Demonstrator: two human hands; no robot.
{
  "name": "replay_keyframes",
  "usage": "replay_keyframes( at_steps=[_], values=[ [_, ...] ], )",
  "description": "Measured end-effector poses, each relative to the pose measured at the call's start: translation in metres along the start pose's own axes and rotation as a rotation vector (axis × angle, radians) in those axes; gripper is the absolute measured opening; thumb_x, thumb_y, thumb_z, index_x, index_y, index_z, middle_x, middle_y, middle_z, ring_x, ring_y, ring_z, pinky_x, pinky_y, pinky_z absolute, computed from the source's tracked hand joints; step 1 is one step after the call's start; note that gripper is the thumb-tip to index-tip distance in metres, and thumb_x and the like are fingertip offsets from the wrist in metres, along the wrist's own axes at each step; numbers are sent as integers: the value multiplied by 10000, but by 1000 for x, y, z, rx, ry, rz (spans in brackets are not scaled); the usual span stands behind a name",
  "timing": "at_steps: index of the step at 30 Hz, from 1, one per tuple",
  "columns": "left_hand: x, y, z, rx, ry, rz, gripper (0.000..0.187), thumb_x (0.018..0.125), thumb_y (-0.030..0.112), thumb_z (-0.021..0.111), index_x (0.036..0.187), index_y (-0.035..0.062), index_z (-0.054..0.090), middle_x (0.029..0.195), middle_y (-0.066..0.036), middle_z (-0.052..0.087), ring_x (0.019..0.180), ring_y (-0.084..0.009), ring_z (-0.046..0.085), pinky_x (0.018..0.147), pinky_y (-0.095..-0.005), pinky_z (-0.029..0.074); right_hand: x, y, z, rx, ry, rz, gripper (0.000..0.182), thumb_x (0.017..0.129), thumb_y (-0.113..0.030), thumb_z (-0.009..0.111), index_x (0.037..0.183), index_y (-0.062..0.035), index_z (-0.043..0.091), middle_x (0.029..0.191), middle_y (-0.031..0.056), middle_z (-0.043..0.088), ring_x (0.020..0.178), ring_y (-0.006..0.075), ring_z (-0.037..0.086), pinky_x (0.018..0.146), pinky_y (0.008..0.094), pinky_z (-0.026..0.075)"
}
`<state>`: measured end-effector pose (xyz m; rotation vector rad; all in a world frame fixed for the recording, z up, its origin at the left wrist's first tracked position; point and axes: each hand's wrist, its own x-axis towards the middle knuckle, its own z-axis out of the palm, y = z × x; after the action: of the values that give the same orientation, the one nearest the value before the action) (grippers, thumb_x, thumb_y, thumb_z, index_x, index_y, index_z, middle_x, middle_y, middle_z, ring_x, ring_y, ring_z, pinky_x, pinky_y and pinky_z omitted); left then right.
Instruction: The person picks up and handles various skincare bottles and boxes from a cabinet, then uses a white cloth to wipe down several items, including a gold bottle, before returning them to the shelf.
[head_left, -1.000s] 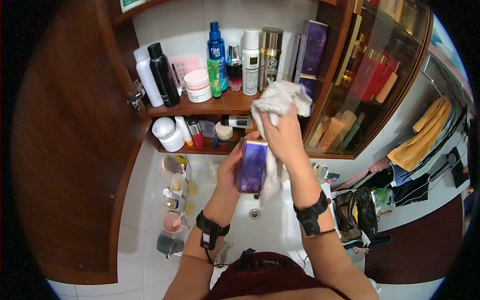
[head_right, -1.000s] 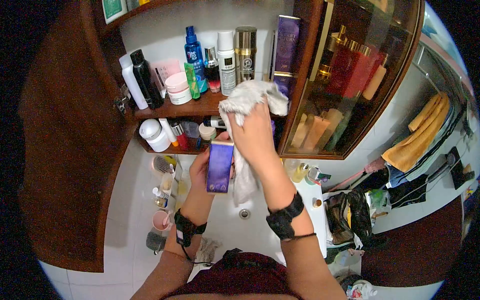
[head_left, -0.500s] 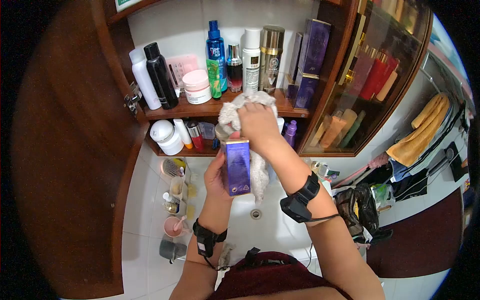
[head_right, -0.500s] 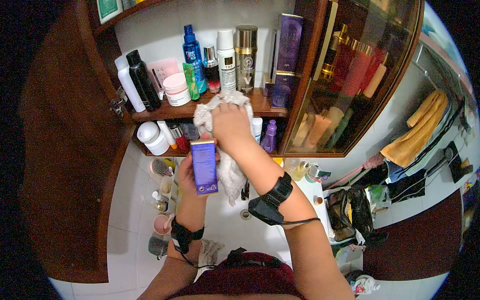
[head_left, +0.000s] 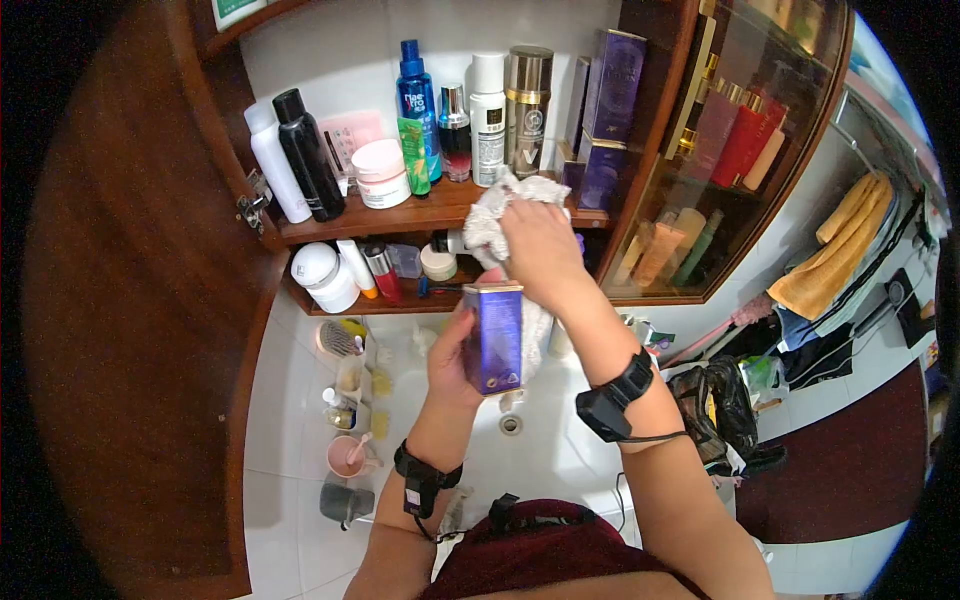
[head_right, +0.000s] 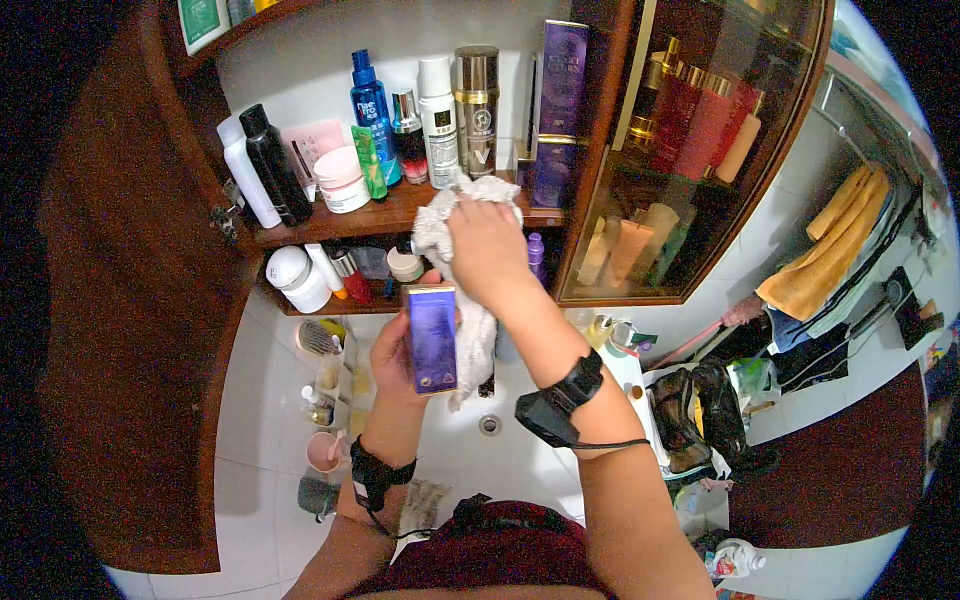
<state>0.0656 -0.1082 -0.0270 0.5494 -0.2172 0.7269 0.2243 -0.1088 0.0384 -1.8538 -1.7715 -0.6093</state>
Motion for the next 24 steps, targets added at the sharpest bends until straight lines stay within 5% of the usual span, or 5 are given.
replay_keyframes(
  at_steps=[8, 11, 14, 18, 24],
  values=[
    [15, -33, 21, -14, -11, -146, 551, 888, 205, 583, 1373, 26, 393, 1218, -120, 571, 1057, -188, 593, 902, -331, 484, -34, 45, -21, 64, 134, -209, 369, 718, -163, 573, 1022, 40, 526, 1134, 210, 534, 1104, 390, 490, 968, 455, 384],
    [16, -43, 22, -43, -20, -195, 552, 879, 198, 589, 1368, 28, 396, 1210, -115, 574, 1042, -179, 595, 889, -320, 487, -44, 45, -31, 77, 151, -139, 287, 731, -9, 531, 1013, 44, 540, 1193, 199, 533, 1147, 376, 482, 990, 431, 391],
    [17, -45, 22, -28, -35, -214, 549, 877, 190, 587, 1365, 25, 394, 1205, -111, 576, 1027, -174, 597, 879, -312, 491, -49, 40, -38, 22, 135, -28, 274, 722, 1, 527, 993, 40, 536, 1182, 204, 529, 1157, 388, 472, 986, 431, 397],
    [13, -42, 24, 5, 31, -192, 556, 876, 197, 593, 1361, 16, 391, 1179, -106, 586, 1017, -157, 596, 868, -299, 491, -50, 31, -28, -62, 159, 51, 243, 700, -31, 557, 933, 37, 553, 1133, 207, 547, 1148, 368, 483, 967, 400, 413],
    [2, -14, 15, -27, 64, -48, 597, 895, 208, 533, 1410, -11, 324, 1204, -160, 575, 1022, -233, 601, 902, -339, 477, -8, 13, -4, -58, 109, -209, 329, 786, -235, 487, 968, 31, 558, 1200, 225, 554, 1136, 354, 515, 994, 435, 374]
  ],
)
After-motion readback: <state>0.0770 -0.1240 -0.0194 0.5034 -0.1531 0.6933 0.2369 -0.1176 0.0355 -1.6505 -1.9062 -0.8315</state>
